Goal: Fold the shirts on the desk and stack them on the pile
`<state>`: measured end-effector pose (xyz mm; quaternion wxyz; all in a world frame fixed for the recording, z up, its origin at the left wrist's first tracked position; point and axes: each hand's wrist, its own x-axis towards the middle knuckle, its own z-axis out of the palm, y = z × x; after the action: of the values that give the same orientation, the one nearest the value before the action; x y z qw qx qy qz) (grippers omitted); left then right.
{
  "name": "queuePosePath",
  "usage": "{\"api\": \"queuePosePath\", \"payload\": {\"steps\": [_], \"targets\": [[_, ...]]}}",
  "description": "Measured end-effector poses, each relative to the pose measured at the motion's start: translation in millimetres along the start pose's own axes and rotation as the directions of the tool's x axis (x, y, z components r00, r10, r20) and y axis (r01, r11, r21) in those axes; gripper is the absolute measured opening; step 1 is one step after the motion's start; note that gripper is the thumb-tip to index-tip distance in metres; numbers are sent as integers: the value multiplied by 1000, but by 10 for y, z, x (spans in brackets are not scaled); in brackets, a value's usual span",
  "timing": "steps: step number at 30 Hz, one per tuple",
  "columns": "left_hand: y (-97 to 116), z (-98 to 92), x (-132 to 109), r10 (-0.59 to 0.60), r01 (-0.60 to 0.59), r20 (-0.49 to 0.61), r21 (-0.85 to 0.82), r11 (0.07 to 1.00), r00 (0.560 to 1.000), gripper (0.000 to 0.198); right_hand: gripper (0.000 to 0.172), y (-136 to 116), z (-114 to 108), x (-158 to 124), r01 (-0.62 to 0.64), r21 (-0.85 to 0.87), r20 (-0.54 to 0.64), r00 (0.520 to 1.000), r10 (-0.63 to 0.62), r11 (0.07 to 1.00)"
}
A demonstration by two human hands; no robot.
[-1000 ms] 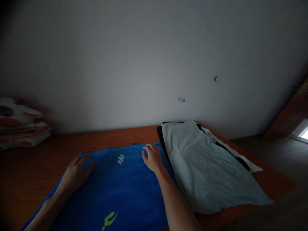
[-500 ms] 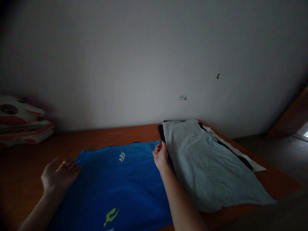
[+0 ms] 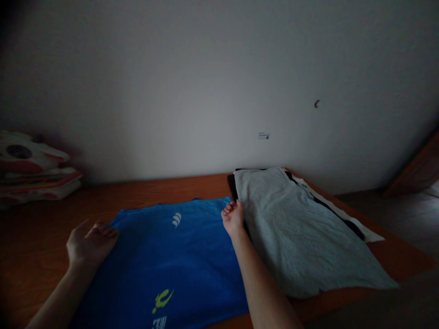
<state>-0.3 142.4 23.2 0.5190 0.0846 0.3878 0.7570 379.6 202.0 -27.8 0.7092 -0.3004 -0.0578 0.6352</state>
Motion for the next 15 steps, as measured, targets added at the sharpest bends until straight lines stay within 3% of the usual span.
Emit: {"api": "queuePosePath", "payload": {"steps": [15], "targets": [[-68,41,11,3,-5,12,128,992,1000,25,35,5,-6,13,5,-32,3,1000,-5,999]]}}
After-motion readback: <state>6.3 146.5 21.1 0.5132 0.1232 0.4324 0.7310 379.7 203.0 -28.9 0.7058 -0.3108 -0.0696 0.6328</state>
